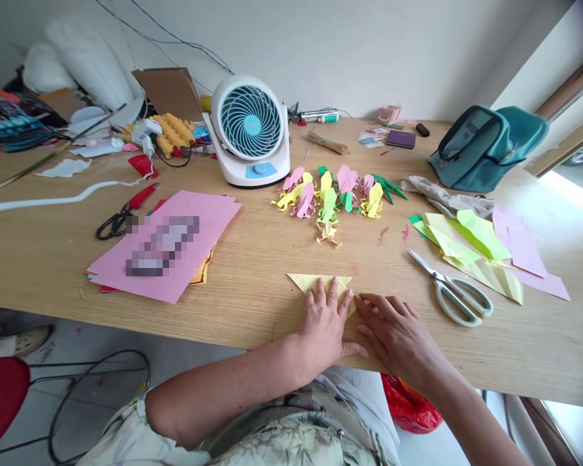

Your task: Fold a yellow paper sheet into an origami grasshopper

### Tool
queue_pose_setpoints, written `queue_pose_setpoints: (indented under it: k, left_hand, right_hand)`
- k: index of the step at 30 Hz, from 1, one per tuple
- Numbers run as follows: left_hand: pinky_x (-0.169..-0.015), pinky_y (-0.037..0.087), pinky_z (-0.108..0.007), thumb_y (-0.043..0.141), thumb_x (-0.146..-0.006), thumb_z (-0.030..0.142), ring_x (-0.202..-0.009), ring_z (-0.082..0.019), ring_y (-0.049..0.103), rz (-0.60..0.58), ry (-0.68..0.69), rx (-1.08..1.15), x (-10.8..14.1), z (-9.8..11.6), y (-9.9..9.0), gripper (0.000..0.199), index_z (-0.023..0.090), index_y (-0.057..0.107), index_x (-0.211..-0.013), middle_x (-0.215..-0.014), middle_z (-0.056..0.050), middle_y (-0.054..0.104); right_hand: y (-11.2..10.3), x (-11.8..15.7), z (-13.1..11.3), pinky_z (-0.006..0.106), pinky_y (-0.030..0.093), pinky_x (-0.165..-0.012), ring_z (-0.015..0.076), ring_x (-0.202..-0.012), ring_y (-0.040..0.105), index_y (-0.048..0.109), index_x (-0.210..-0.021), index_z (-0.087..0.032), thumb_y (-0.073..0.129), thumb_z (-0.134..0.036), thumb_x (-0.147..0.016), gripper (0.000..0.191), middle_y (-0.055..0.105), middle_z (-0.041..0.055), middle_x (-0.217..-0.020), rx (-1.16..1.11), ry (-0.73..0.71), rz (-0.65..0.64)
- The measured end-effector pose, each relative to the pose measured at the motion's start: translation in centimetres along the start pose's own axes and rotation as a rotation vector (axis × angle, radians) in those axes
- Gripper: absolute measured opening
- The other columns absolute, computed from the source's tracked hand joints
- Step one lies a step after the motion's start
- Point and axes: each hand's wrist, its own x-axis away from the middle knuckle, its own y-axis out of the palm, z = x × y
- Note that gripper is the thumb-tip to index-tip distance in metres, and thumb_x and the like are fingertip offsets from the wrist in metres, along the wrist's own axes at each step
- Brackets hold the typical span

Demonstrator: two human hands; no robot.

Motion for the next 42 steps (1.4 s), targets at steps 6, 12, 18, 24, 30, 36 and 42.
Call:
queue_pose_setpoints:
  k: [6,12,18,24,30,36,42]
  left_hand:
    - [-0.110,0.034,-0.059,0.039,-0.079,0.085,-0.146,-0.047,0.025,0.048,-0.017,0.006,0.1,0.3,0.6,0.104,0.016,0.028,-0.156,-0.161,-0.022,0.023]
    - [-0.112,0.032,-0.059,0.039,-0.076,0.087,-0.147,-0.046,0.024,0.075,-0.033,0.012,0.2,0.4,1.0,0.106,0.017,0.031,-0.155,-0.162,-0.019,0.024]
    - [-0.114,0.030,-0.059,0.035,-0.079,0.086,-0.147,-0.043,0.026,0.115,-0.049,0.008,0.3,0.4,1.3,0.101,0.018,0.034,-0.154,-0.161,-0.018,0.027]
    - [-0.115,0.028,-0.062,0.037,-0.078,0.086,-0.146,-0.043,0.027,0.209,-0.074,0.046,0.2,0.3,2.7,0.101,0.019,0.037,-0.153,-0.160,-0.018,0.030]
    - [-0.118,0.024,-0.063,0.050,-0.080,0.078,-0.148,-0.041,0.026,0.194,-0.018,0.104,-0.3,-0.5,2.8,0.094,0.017,0.041,-0.151,-0.158,-0.019,0.033]
    - [-0.116,0.031,-0.060,0.047,-0.085,0.073,-0.148,-0.036,0.028,0.189,0.008,0.112,0.0,-0.8,2.2,0.088,0.015,0.039,-0.151,-0.158,-0.020,0.032]
    - [-0.115,0.031,-0.062,0.045,-0.083,0.077,-0.148,-0.039,0.026,0.256,0.035,0.096,-0.3,-0.8,3.9,0.092,0.015,0.040,-0.150,-0.160,-0.018,0.029]
  right_hand:
    - [0.3,0.2,-0.4,0.044,0.049,-0.082,0.0285,-0.100,0.055,0.058,-0.131,-0.010,0.047,-0.026,-0.098,0.039,0.062,0.0168,-0.127,0.071,-0.014,0.006]
    - [0.5,0.6,-0.5,0.045,0.050,-0.086,0.0285,-0.104,0.055,0.053,-0.139,-0.015,0.048,-0.026,-0.098,0.043,0.060,0.0156,-0.132,0.053,0.001,0.019]
    - [0.9,0.5,-0.7,0.046,0.051,-0.086,0.0293,-0.107,0.056,0.055,-0.138,-0.020,0.048,-0.026,-0.097,0.042,0.060,0.0139,-0.134,0.000,0.018,0.051]
    - [0.9,0.1,-1.5,0.048,0.051,-0.092,0.0295,-0.109,0.055,0.056,-0.137,-0.015,0.051,-0.022,-0.096,0.042,0.061,0.0141,-0.135,-0.058,0.053,0.068]
    - [0.5,0.0,-1.8,0.047,0.051,-0.094,0.0285,-0.110,0.057,0.055,-0.138,-0.020,0.053,-0.020,-0.095,0.044,0.062,0.0129,-0.133,-0.117,0.088,0.094]
    - [0.0,-0.1,-2.1,0.046,0.050,-0.099,0.0274,-0.116,0.056,0.051,-0.143,-0.019,0.051,-0.028,-0.098,0.046,0.062,0.0140,-0.135,-0.172,0.039,0.068]
    - [0.2,0.3,-1.7,0.045,0.047,-0.102,0.0281,-0.122,0.052,0.044,-0.148,-0.016,0.053,-0.031,-0.097,0.053,0.056,0.0152,-0.141,-0.117,-0.025,0.021]
